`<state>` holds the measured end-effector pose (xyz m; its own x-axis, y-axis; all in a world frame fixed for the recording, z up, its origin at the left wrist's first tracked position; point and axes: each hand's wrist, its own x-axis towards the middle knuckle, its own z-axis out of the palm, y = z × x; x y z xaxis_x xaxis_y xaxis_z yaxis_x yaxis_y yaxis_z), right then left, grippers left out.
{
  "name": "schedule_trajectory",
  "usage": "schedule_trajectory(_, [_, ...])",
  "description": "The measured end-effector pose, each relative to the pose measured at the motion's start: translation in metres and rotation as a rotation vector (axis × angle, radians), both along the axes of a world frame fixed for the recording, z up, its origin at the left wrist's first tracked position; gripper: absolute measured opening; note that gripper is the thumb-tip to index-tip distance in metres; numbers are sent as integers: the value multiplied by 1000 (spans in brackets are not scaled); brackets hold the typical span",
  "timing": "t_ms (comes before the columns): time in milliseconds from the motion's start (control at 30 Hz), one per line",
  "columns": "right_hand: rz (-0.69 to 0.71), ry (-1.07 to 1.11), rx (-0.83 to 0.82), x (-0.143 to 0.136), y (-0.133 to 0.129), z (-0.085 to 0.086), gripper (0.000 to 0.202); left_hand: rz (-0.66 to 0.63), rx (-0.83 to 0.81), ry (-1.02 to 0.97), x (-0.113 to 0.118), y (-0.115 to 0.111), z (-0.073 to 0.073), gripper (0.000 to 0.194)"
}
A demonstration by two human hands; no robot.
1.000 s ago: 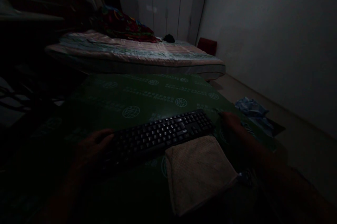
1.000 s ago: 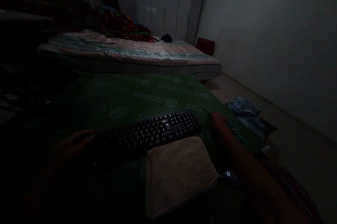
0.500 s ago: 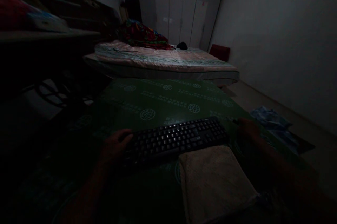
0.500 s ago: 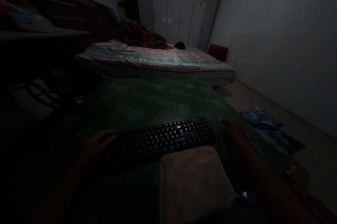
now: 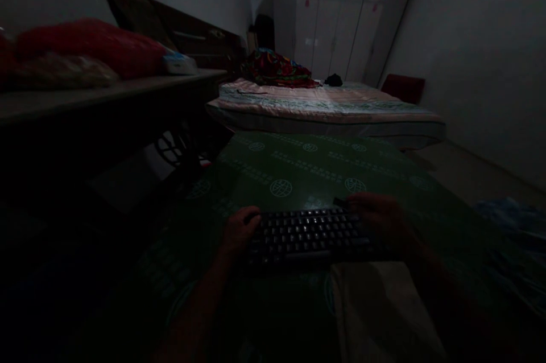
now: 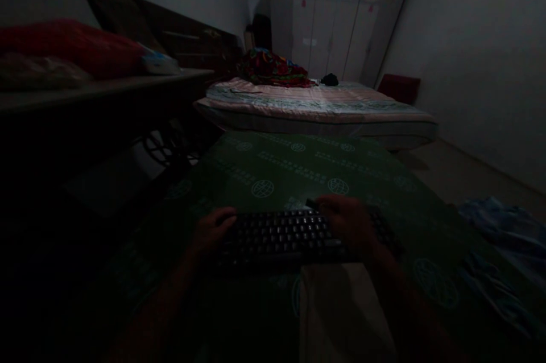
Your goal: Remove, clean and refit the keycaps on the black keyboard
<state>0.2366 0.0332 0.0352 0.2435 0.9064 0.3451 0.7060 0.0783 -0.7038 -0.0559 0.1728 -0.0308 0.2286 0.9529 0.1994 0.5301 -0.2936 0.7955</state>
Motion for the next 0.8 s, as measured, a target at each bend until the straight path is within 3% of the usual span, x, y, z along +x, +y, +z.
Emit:
schedule_trajectory(167, [262,44,-92,-60,48,8,27,32,-24,-68,-1,0,-3,27])
schedule_trajectory(333, [401,86,-166,-96,86,7,28,63,-61,-141,-9,-2,2,30])
schedule_trajectory(533, [404,163,-229,-113,105,3,25,23,-99,-209,-12,-10,14,28])
schedule_trajectory(700, [320,407,-275,-119,102,3,20,25,-106,-254,-10,-12,17,22])
schedule_trajectory(800, [306,552,-205,-123,101,1,17,41,-107,-278,-10,-13,16,22])
